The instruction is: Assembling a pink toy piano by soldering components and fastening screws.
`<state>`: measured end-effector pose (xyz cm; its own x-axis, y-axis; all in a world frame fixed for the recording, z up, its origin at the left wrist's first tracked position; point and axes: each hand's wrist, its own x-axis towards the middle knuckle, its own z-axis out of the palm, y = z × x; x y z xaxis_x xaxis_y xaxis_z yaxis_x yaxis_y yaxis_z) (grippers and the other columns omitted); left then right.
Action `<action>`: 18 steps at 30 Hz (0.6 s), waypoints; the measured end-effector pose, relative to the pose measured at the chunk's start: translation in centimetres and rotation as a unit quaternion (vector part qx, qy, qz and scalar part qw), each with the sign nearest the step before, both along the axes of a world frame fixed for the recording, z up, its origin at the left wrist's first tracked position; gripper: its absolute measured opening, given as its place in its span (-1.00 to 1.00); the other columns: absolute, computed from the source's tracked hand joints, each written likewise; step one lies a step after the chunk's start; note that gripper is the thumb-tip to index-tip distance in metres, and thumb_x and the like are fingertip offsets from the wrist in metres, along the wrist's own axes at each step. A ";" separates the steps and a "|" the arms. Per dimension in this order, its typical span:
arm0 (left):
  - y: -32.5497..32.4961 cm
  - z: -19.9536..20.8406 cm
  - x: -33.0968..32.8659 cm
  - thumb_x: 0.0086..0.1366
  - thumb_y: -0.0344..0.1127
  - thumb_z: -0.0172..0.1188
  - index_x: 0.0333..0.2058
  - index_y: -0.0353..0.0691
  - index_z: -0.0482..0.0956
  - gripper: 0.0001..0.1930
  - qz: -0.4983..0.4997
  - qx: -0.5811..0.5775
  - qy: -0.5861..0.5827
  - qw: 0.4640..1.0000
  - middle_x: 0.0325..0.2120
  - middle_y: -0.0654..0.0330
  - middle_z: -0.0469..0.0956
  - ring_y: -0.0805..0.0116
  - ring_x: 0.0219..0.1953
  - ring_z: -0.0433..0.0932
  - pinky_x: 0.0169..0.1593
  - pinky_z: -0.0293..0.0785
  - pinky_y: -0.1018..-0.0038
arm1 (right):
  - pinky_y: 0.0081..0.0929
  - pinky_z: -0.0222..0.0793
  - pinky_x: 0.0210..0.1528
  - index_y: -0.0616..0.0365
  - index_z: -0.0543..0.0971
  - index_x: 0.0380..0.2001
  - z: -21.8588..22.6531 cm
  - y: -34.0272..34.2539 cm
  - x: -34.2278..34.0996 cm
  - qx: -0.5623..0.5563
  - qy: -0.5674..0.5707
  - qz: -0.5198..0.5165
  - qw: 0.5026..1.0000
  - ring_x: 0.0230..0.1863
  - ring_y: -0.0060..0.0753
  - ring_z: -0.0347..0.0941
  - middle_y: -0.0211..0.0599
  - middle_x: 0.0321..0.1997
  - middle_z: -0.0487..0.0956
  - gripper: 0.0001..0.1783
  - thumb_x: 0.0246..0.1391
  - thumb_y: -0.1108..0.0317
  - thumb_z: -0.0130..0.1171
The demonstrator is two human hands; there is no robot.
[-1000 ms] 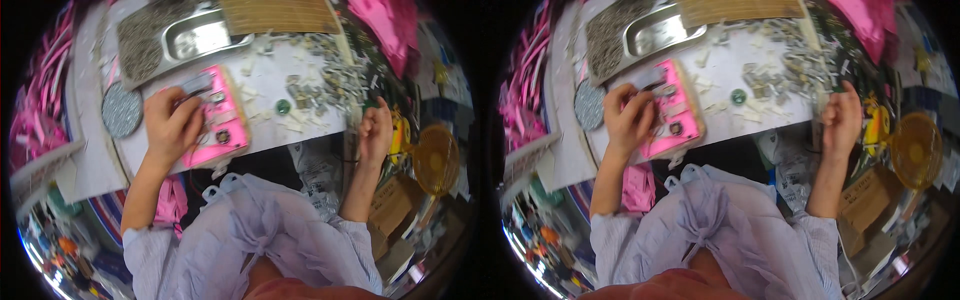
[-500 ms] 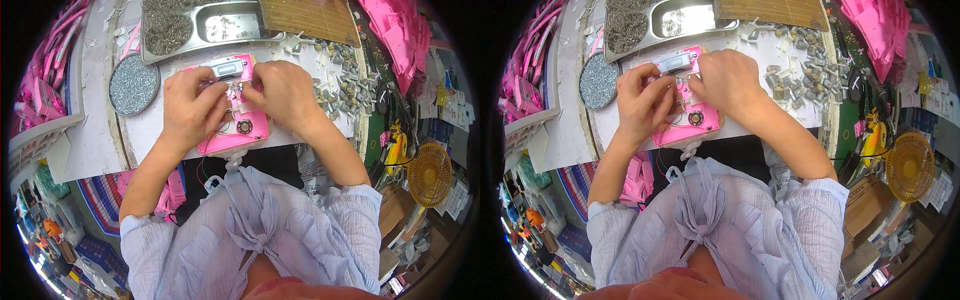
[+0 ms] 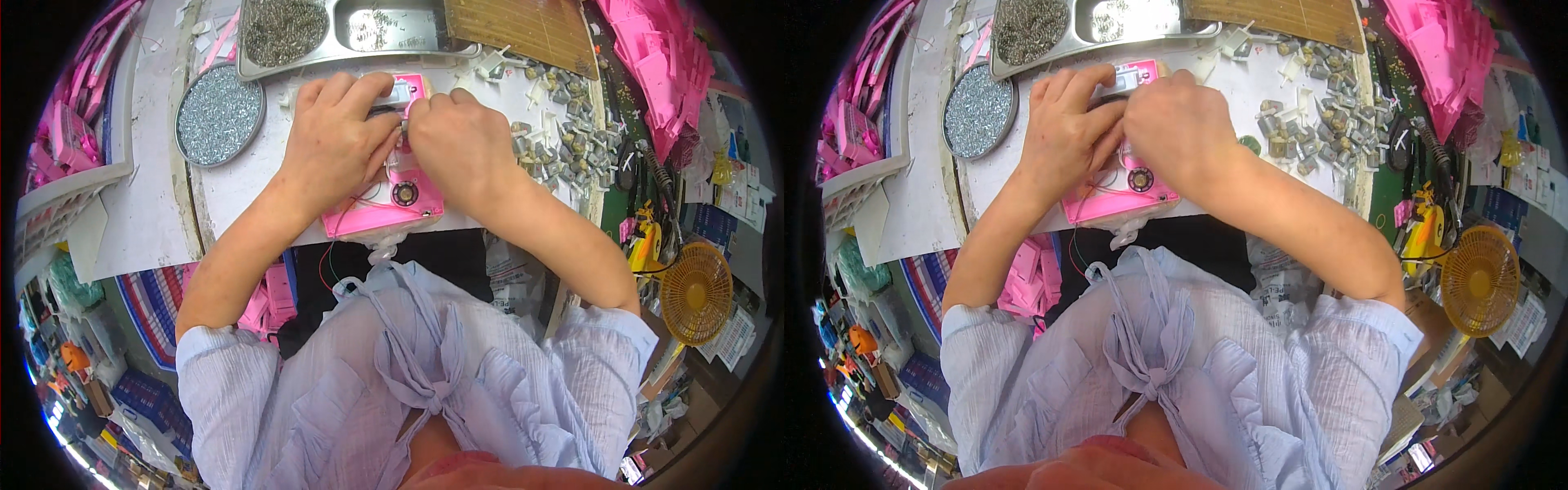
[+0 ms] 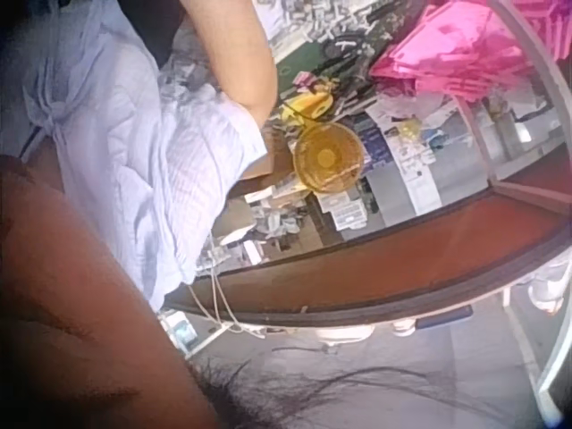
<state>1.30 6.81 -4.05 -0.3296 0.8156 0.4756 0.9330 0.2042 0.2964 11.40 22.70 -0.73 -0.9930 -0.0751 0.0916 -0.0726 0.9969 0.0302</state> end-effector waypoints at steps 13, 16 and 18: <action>0.9 0.0 -4.3 0.08 -0.30 0.30 -0.26 -0.06 0.65 -0.80 -0.140 0.019 0.063 0.988 -0.19 0.29 0.59 0.32 -0.16 0.60 0.02 0.40 0.28 | -0.10 0.52 -0.33 0.14 0.60 -0.48 -0.6 2.0 0.1 -0.233 0.012 -0.068 0.970 -0.34 -0.07 0.57 -0.20 -0.49 0.61 -0.85 -0.03 0.29 0.31; 1.0 0.0 -4.5 0.03 -0.31 0.34 -0.25 -0.09 0.66 -0.76 -0.158 0.027 0.052 0.986 -0.16 0.25 0.60 0.27 -0.15 0.60 0.05 0.41 0.24 | -0.06 0.48 -0.35 0.11 0.58 -0.48 -1.7 1.6 0.0 -0.303 0.048 -0.084 0.948 -0.35 -0.05 0.57 -0.20 -0.49 0.61 -0.85 -0.05 0.30 0.33; 1.6 -0.2 -4.3 0.04 -0.29 0.29 -0.32 -0.10 0.64 -0.81 -0.159 0.033 0.063 0.985 -0.16 0.25 0.60 0.27 -0.16 0.59 0.03 0.42 0.25 | -0.10 0.45 -0.38 0.11 0.57 -0.48 -2.8 1.3 0.3 -0.314 0.084 -0.098 0.941 -0.39 -0.07 0.54 -0.20 -0.50 0.58 -0.85 -0.05 0.33 0.34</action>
<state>-3.01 8.42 -4.21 0.0033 0.8334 0.5526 0.9770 -0.1206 0.1761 11.71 23.95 -3.54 -0.9497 0.2294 0.2134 0.0681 0.8160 -0.5741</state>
